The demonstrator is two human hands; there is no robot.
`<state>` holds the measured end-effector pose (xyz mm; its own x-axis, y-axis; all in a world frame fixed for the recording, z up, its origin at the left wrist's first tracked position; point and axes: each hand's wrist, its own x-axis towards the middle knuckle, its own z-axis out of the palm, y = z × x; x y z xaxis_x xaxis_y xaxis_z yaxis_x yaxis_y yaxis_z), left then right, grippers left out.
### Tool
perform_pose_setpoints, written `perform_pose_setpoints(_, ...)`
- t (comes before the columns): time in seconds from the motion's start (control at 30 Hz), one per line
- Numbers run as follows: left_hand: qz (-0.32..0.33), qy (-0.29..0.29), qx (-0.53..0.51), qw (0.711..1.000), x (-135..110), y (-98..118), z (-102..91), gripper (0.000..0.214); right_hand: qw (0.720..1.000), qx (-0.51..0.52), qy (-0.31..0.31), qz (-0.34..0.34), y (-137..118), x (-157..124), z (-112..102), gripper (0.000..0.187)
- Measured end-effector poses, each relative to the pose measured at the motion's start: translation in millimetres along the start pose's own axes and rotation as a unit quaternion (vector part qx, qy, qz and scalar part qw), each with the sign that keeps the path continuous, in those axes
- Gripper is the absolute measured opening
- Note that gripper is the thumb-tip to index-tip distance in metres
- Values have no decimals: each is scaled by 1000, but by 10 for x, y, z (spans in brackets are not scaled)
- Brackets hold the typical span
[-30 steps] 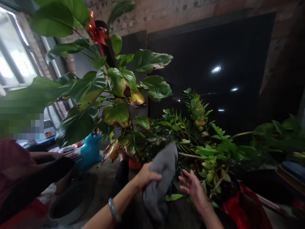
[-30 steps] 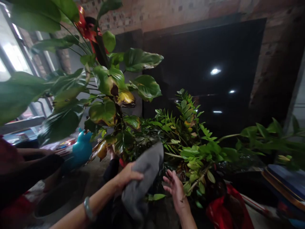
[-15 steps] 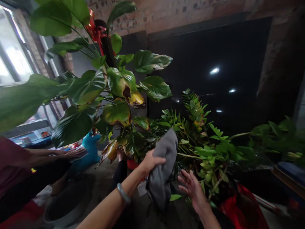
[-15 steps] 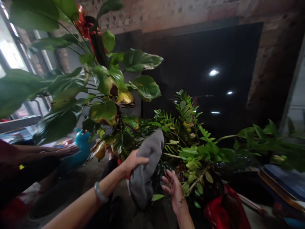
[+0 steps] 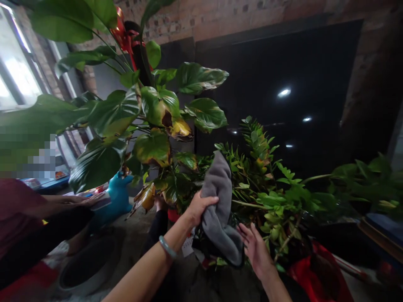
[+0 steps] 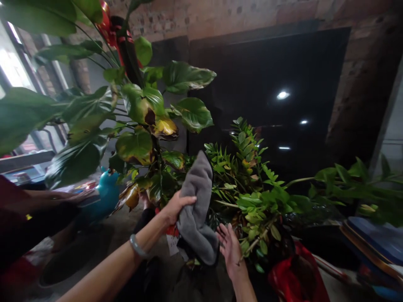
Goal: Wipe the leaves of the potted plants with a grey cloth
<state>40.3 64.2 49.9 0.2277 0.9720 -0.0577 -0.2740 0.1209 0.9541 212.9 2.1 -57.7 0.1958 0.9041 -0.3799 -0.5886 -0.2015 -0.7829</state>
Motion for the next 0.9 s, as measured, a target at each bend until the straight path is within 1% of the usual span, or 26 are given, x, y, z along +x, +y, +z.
perform_pose_setpoints(0.03,-25,-8,37,999,-35,-148,-44,43,1000,2,3,0,-5,-9,-5,69)
perform_pose_setpoints(0.1,-105,-54,133,984,-178,-395,-186,41,1000,8,6,-5,-9,-27,-24,68)
perform_pose_setpoints(0.13,-144,-83,170,971,-266,-460,-265,40,1000,11,5,-8,-8,-34,-35,67)
perform_pose_setpoints(0.17,-173,-117,193,959,-348,-473,-333,41,1000,13,3,-10,-6,-39,-45,66)
perform_pose_setpoints(0.2,-185,-152,201,950,-415,-434,-383,42,1000,13,-3,-9,-3,-43,-53,64)
perform_pose_setpoints(0.23,-178,-184,196,947,-459,-349,-409,43,1000,13,-10,-6,-1,-44,-58,62)
perform_pose_setpoints(0.27,-155,-209,179,949,-476,-231,-409,44,1000,13,-17,-1,0,-42,-59,60)
perform_pose_setpoints(0.3,-122,-219,155,956,-467,-96,-387,44,1000,13,-22,3,-1,-37,-56,60)
perform_pose_setpoints(0.33,-86,-213,122,966,-436,37,-346,43,1000,14,-25,6,-3,-31,-50,61)
perform_pose_setpoints(0.37,-52,-192,85,976,-388,151,-296,43,1000,16,-26,7,-7,-24,-42,62)
perform_pose_setpoints(0.4,-25,-158,47,986,-333,231,-243,43,1000,19,-25,5,-13,-17,-34,62)
perform_pose_setpoints(0.43,-7,-120,12,993,-277,267,-196,43,1000,21,-22,3,-21,-10,-27,62)
perform_pose_setpoints(0.47,3,-82,-14,997,-229,254,-162,44,999,24,-21,4,-30,-4,-21,61)
perform_pose_setpoints(0.5,1,-52,-24,998,-196,196,-144,45,999,27,-21,7,-39,0,-17,58)
perform_pose_setpoints(0.53,-14,-35,-16,999,-184,99,-146,45,999,30,-20,12,-48,3,-15,55)
perform_pose_setpoints(0.6,-82,-38,55,994,-226,-157,-207,41,999,37,-22,29,-64,2,-19,49)
perform_pose_setpoints(0.67,-165,-65,157,972,-333,-399,-324,36,997,43,-27,50,-77,-11,-38,47)
perform_pose_setpoints(0.73,-214,-84,204,952,-448,-537,-450,36,996,49,-37,63,-99,-42,-81,48)
perform_pose_setpoints(0.8,-221,-108,179,953,-515,-558,-547,34,996,66,-31,52,-148,-91,-158,45)
perform_pose_setpoints(0.9,-196,-136,127,963,-509,-503,-615,30,992,120,24,-19,-319,-177,-319,36)
